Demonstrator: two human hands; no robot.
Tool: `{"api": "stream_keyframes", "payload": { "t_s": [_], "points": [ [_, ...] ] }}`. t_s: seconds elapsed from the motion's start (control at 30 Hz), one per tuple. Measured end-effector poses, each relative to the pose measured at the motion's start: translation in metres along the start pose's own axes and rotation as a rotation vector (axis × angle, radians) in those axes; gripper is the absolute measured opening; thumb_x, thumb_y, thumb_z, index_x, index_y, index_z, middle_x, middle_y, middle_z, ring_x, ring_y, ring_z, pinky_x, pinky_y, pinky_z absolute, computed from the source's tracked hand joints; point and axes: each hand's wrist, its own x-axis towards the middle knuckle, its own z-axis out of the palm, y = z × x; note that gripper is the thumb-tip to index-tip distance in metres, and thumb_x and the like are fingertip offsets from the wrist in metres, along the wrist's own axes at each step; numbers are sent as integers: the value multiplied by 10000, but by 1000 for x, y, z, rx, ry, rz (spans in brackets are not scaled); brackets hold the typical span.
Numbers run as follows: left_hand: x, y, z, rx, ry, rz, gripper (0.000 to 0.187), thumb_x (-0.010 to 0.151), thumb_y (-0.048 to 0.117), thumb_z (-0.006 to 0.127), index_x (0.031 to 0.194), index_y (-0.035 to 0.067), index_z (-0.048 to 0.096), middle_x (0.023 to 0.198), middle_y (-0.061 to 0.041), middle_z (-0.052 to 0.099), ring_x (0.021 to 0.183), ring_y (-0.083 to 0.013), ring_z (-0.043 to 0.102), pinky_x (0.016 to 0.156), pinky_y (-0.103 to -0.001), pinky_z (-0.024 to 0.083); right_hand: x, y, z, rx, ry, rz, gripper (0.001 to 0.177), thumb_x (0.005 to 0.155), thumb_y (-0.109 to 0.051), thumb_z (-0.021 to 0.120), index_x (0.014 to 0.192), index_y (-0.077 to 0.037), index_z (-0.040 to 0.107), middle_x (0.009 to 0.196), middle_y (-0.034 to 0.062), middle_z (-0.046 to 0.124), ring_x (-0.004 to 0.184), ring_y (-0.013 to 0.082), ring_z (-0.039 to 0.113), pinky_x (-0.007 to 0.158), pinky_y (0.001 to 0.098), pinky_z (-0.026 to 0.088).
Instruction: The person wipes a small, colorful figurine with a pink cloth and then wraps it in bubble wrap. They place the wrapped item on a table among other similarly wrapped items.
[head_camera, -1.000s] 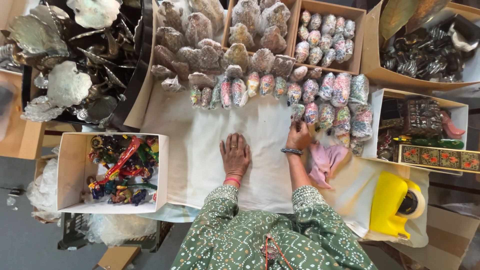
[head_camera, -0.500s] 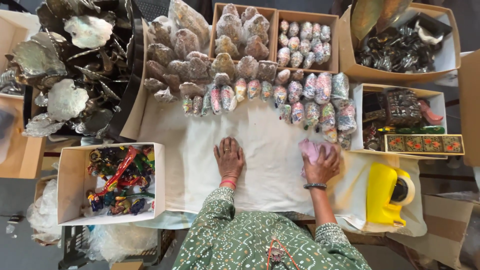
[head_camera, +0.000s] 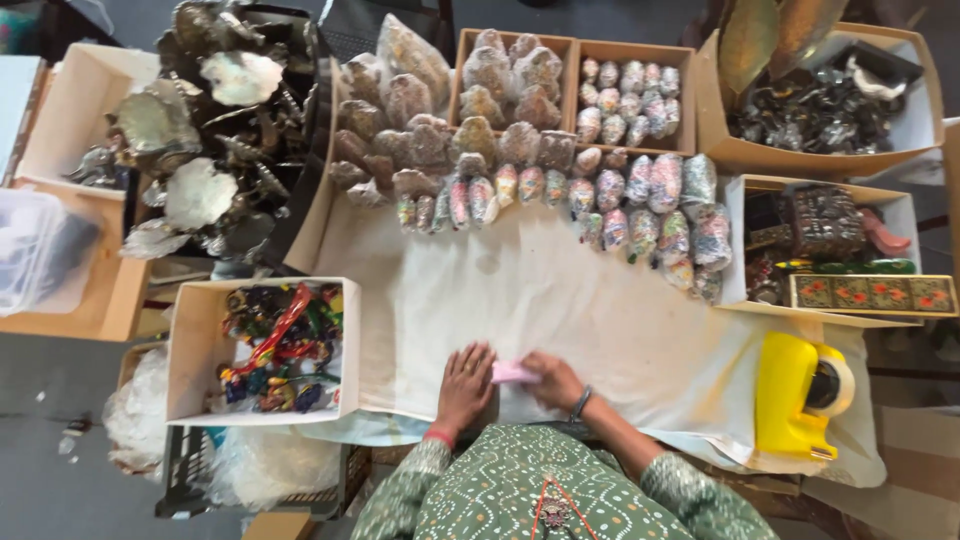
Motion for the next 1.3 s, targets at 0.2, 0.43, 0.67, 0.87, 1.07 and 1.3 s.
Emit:
{"api": "stream_keyframes", "payload": {
  "t_s": [0.2,0.43,0.67,0.87,1.07,1.3],
  "points": [
    [-47,0,-58,-435,-32,-229,265,866,211,707,1101,89,708,1219,-86,677,1185,-298,611,994,-411,515,148,22,-82,-331,733,165,446,879,-325,765,1227,-79,636,1173,186,624,1090,392,593,919,503,480],
    [-51,-20,-95,-529,158,-391,205,930,225,696,1074,85,737,966,-114,736,862,-290,727,735,-396,567,187,17,-34,-475,531,89,593,772,-172,775,1346,-164,628,1433,196,527,1357,447,427,1103,515,397],
    [-49,-77,-167,-454,370,-473,203,954,213,679,1097,83,741,957,-110,741,857,-288,725,735,-389,565,58,-40,23,-156,16,-194,386,768,-65,693,1132,-191,711,1270,67,684,1144,295,668,943,400,556],
    [-74,-168,-215,-235,735,-625,160,1003,158,628,1089,80,738,956,-122,727,823,-300,709,720,-400,563,-24,99,-49,-417,577,-82,327,863,-56,578,1167,-86,697,1210,123,671,1128,334,619,986,420,510],
    [-118,-210,-227,-67,920,-755,133,1006,116,610,1058,64,720,980,-128,720,870,-323,695,758,-426,551,-71,112,-37,-827,849,232,383,884,-224,672,1239,-83,663,1404,133,588,1270,361,523,1048,517,403],
    [-138,-228,-191,-4,395,-891,168,925,236,678,921,82,744,949,-124,712,962,-350,665,829,-493,523,-63,122,-18,-982,962,421,376,931,-278,616,1265,-106,633,1447,116,561,1241,361,512,959,542,391]
  ]
}}
